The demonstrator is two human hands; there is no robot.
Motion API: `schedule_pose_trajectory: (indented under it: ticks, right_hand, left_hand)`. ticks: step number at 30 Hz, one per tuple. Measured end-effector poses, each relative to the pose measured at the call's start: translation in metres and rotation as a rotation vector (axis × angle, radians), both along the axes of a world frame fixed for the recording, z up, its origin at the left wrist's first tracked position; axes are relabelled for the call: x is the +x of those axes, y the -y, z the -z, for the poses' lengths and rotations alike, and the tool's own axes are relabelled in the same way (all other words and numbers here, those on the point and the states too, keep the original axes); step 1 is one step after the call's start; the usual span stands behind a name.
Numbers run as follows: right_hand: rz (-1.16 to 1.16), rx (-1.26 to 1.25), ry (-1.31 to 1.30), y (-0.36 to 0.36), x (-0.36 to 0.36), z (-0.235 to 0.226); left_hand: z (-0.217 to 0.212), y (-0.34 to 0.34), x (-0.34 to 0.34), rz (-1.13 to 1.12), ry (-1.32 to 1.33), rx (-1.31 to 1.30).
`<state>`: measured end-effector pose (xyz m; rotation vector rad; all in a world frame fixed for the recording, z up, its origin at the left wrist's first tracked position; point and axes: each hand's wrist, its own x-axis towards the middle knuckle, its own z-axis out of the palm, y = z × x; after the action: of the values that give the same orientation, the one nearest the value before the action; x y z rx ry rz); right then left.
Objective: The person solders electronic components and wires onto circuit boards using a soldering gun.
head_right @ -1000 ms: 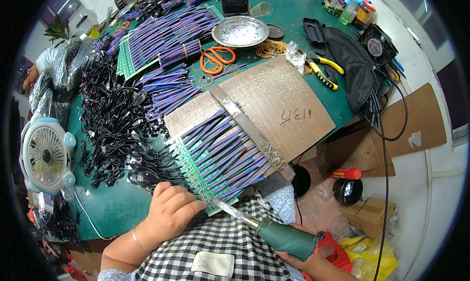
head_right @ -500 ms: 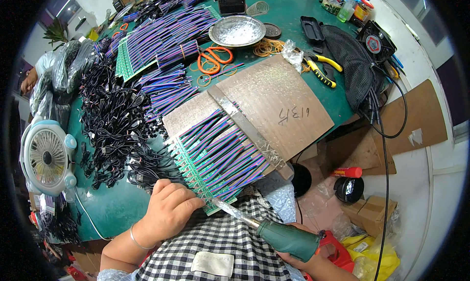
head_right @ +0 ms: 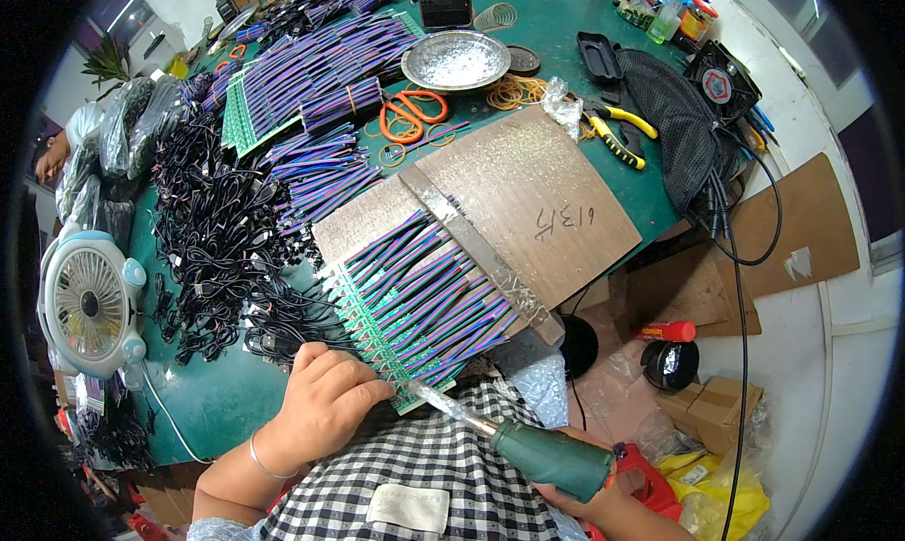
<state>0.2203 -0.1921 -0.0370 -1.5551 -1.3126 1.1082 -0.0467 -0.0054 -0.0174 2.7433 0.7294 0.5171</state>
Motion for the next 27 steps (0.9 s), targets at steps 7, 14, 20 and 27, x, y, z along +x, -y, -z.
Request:
schedule_pose_trajectory:
  ticks: [7, 14, 20, 27]
  right_hand:
    - [0.021, 0.009, -0.012, 0.002, 0.000, -0.008]
    - [0.040, 0.009, -0.095, -0.002, -0.002, -0.007]
    - [0.023, 0.048, -0.005, 0.002, -0.001, -0.002]
    - [0.161, -0.023, -0.210, 0.006, -0.005, 0.002]
  left_hand:
    - [0.002, -0.001, -0.001, 0.010, 0.012, -0.004]
    - [-0.002, 0.000, -0.002, 0.012, -0.056, -0.023]
    - [-0.001, 0.000, -0.002, 0.012, -0.052, -0.027]
    - [0.003, 0.002, 0.001, -0.019, 0.008, -0.009]
